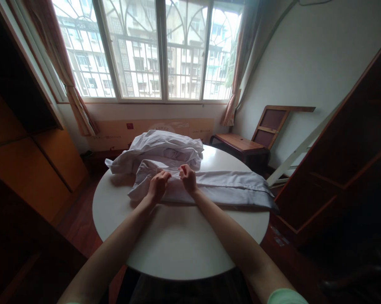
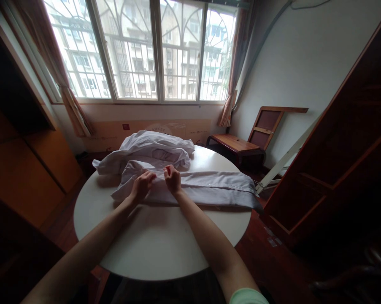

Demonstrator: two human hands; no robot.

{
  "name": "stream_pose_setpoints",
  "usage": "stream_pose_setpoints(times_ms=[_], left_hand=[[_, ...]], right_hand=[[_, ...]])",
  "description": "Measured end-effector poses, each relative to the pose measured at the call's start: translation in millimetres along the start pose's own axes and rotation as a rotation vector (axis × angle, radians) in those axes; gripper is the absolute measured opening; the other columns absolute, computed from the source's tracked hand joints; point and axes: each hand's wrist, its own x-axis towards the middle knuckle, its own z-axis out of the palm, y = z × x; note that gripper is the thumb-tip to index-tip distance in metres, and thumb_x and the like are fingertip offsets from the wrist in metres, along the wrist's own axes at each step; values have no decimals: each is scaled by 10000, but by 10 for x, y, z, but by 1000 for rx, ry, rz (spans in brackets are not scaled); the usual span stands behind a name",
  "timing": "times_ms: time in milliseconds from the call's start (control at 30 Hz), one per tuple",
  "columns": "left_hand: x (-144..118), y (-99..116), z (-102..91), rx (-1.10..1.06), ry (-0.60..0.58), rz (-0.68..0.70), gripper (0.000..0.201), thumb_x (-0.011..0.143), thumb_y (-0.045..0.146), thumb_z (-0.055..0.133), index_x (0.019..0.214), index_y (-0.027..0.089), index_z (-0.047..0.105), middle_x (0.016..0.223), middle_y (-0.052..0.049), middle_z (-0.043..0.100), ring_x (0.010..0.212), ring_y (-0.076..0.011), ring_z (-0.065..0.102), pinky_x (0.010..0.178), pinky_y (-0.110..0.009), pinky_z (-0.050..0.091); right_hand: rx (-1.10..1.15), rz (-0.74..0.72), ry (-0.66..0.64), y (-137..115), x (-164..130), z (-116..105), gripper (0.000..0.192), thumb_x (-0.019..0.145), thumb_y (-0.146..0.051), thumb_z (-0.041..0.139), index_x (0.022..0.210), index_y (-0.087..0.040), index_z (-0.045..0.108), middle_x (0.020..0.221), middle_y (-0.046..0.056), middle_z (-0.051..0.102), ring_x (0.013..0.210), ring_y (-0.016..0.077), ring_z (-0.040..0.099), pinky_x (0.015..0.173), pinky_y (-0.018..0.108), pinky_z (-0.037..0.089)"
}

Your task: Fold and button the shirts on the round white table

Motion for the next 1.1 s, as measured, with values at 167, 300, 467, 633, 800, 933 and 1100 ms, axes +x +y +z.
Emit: stream_pose_setpoints(times_ms=[167,300,467,633,800,933,1100], left_hand=[[7,-26,-67,159,144,-84,190,831,148,413,854,161,600,827,-71,621,778,-194,555,725,-289,405],[11,-63,-105,221,208,-108,200,847,170,400,843,165,599,805,-67,621,782,-201,550,771,-317,393],[4,-77,-111,181,158,-37,172,845,196,424,836,180,596,818,-57,622,811,-200,539,790,-321,390],[-4,-74,-89,80,189,40,133,788,152,491,878,191,581,912,-48,613,889,-199,513,839,-325,388],[-7,-55,-39,-24,151,95,142,774,165,514,897,191,580,908,-43,609,897,-189,517,818,-307,419],[-13,-107,58,-48,50,103,163,789,198,516,930,189,597,955,-55,619,927,-196,529,830,-315,426],[-18,-224,139,-50,-64,12,172,804,259,511,894,171,627,902,-70,637,881,-212,554,788,-322,438]], right_hand=[[-288,-328,-174,-81,-39,-47,116,710,-170,515,819,-167,556,772,38,567,729,156,510,701,259,408],[-412,-381,-254,-83,-75,-6,118,705,-118,514,795,-168,572,815,55,577,798,175,507,764,282,397],[-297,-204,-291,38,-69,46,106,776,-142,487,748,-166,587,775,35,599,725,142,525,698,246,395],[-147,-5,-350,164,1,72,94,755,-139,515,719,-162,599,711,16,615,653,128,523,635,227,385],[-55,89,-386,224,38,90,82,748,-161,532,697,-149,594,670,7,602,609,117,507,587,214,374],[-64,60,-397,214,23,98,85,751,-149,526,717,-150,604,706,15,621,639,126,525,615,220,390],[-165,-89,-381,169,-25,92,122,752,-103,510,731,-154,619,742,32,639,698,141,546,689,237,402]])
